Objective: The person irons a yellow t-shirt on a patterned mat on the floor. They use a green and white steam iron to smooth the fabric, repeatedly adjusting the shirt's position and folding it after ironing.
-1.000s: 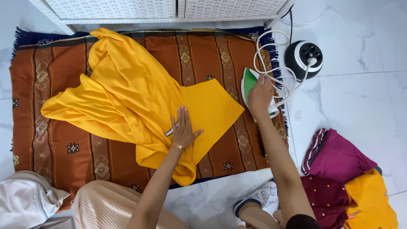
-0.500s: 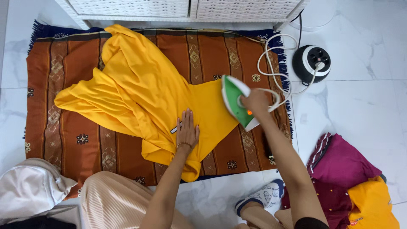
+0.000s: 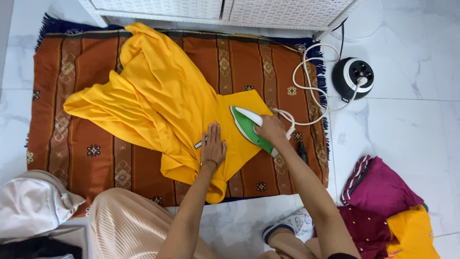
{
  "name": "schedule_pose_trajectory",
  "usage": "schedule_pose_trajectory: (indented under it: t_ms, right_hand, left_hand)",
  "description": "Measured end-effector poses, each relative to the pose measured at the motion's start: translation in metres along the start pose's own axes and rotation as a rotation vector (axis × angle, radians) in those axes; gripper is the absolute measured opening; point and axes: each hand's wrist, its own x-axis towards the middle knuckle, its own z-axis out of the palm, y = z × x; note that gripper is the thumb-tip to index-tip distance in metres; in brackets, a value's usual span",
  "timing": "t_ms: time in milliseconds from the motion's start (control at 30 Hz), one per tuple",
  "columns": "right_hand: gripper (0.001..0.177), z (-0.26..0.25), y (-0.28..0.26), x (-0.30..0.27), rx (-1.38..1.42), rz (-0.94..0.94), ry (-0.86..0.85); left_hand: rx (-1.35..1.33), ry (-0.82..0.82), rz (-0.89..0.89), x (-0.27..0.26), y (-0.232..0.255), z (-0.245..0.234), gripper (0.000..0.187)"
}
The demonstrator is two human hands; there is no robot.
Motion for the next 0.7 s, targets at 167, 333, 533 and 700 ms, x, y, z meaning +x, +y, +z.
schedule_pose_trajectory:
  t_ms: [167, 333, 533, 700]
  right_hand:
    - [0.037, 0.011, -0.031, 0.013, 0.028, 0.058, 0.108]
    - [0.035, 0.008, -0.042, 0.006, 0.098, 0.035, 0.080]
    - [0.034, 0.009, -0.056, -0.014, 0.052, 0.111, 0.042]
    - [0.040, 0.010, -0.068, -0.001, 0.116, 0.077, 0.124]
  left_hand:
    - [0.004, -0.021, 0.008, 0.001, -0.004, -0.003, 0.075]
    - [0.024, -0.023, 0.009, 0.002, -0.002, -0.001, 0.075]
    - [0.009, -0.041, 0.006, 0.003, -0.002, 0.001, 0.076]
    - [0.051, -0.031, 0.007, 0.003, -0.002, 0.002, 0.074]
